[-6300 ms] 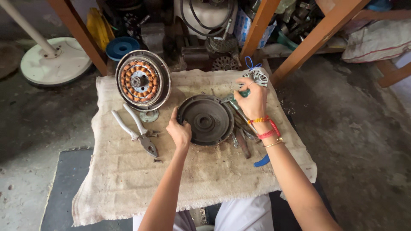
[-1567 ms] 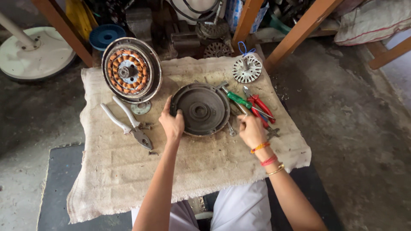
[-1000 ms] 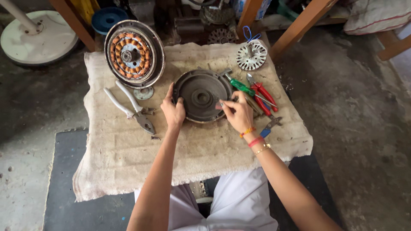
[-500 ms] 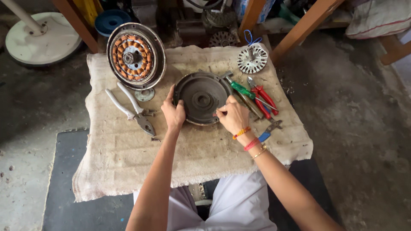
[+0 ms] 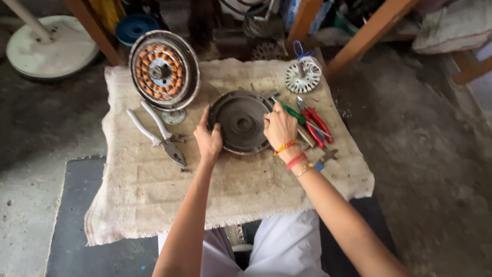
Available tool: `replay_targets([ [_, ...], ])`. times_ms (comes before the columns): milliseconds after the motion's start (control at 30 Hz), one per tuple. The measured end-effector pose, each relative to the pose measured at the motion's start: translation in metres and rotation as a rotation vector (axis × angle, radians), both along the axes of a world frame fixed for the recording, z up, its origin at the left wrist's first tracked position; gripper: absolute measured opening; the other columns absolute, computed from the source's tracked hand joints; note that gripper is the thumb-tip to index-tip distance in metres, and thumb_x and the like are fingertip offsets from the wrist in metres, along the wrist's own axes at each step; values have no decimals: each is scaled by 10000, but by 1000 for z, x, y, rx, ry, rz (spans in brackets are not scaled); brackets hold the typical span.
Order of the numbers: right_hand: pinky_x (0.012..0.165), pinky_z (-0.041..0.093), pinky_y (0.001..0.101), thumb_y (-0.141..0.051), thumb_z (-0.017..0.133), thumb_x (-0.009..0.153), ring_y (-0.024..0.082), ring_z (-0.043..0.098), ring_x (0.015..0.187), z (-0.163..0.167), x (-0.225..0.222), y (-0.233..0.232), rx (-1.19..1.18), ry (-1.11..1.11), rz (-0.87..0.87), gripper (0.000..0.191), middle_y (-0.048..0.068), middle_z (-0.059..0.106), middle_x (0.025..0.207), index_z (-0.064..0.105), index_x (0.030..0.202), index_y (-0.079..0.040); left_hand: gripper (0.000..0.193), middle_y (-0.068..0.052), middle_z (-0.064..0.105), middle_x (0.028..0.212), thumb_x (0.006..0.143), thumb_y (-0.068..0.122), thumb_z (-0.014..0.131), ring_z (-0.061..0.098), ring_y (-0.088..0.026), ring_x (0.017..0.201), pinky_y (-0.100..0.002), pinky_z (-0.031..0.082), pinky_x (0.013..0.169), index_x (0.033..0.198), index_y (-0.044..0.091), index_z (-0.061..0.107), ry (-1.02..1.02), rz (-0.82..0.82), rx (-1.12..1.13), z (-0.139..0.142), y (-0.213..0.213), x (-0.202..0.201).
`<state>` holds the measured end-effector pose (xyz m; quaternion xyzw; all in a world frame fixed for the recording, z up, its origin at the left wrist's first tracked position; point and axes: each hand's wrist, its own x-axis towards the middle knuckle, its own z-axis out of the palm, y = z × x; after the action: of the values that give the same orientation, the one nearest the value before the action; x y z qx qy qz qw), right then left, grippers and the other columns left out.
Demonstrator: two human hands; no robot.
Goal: The person disassembles a ceiling fan motor at a workbench. They unscrew screws from the round metal fan housing by hand, hold the housing steady, tap and pry around its edge, and use screwdrivers and pliers from the bench to loosen fasteners, with the fan stator and blade holder resting nearby on the cloth.
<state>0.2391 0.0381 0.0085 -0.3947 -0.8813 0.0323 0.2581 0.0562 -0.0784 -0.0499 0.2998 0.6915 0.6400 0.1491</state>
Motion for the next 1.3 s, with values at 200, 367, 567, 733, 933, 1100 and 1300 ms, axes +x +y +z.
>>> replay_targets([
  [200, 708, 556, 462, -113, 709, 845, 368, 690, 819, 7, -53, -13, -88, 165, 86, 205, 143, 666, 1031, 792, 1031, -127, 478, -294, 707, 1155, 955, 85, 525, 693, -405, 1126, -437, 519, 951, 1430, 60, 576, 35, 16, -47, -5, 0, -1],
  [367, 757, 534, 510, -93, 668, 882, 398, 681, 854, 8, -78, -28, -187, 63, 338, 176, 128, 681, 1036, 783, 1012, -121, 424, -290, 710, 1165, 970, 68, 496, 695, -414, 1140, -443, 522, 958, 1382, 30, 594, 47, 13, 17, -11, 2, -2],
  [567, 731, 535, 512, -243, 710, 975, 393, 687, 858, 9, -75, -19, -292, -26, -60, 180, 145, 686, 924, 699, 1043, -77, 441, -289, 712, 1116, 953, 71, 498, 703, -416, 1100, -450, 523, 940, 1381, 37, 599, 35, 19, -9, -13, 4, -1],
  [733, 661, 537, 519, -175, 637, 969, 388, 692, 797, 8, -76, -22, -143, 43, 148, 145, 140, 660, 989, 774, 924, -172, 428, -292, 717, 1107, 968, 74, 507, 705, -416, 1081, -444, 533, 923, 1383, 42, 603, 41, 13, 4, -9, 4, 0],
  [933, 652, 538, 524, -146, 660, 868, 399, 685, 789, 11, -76, -21, -56, -58, 240, 118, 147, 666, 1005, 758, 933, -147, 458, -300, 718, 1012, 967, 104, 487, 768, -390, 946, -426, 552, 878, 1412, 87, 592, -124, -3, -159, -4, 2, 0],
  [1100, 669, 536, 513, -201, 679, 909, 375, 702, 809, 11, -76, -22, -172, -19, 181, 128, 120, 668, 883, 719, 999, -120, 449, -297, 714, 1046, 943, 71, 503, 749, -387, 1005, -436, 548, 877, 1381, 38, 596, 29, 20, -10, -10, 2, -1],
  [1300, 591, 511, 510, -165, 659, 894, 374, 678, 724, 13, -72, -20, -80, 40, 207, 119, 112, 636, 935, 772, 863, -184, 447, -309, 708, 1023, 951, 67, 515, 720, -418, 993, -456, 537, 870, 1387, 41, 612, 66, 30, -34, -11, 4, 0],
])
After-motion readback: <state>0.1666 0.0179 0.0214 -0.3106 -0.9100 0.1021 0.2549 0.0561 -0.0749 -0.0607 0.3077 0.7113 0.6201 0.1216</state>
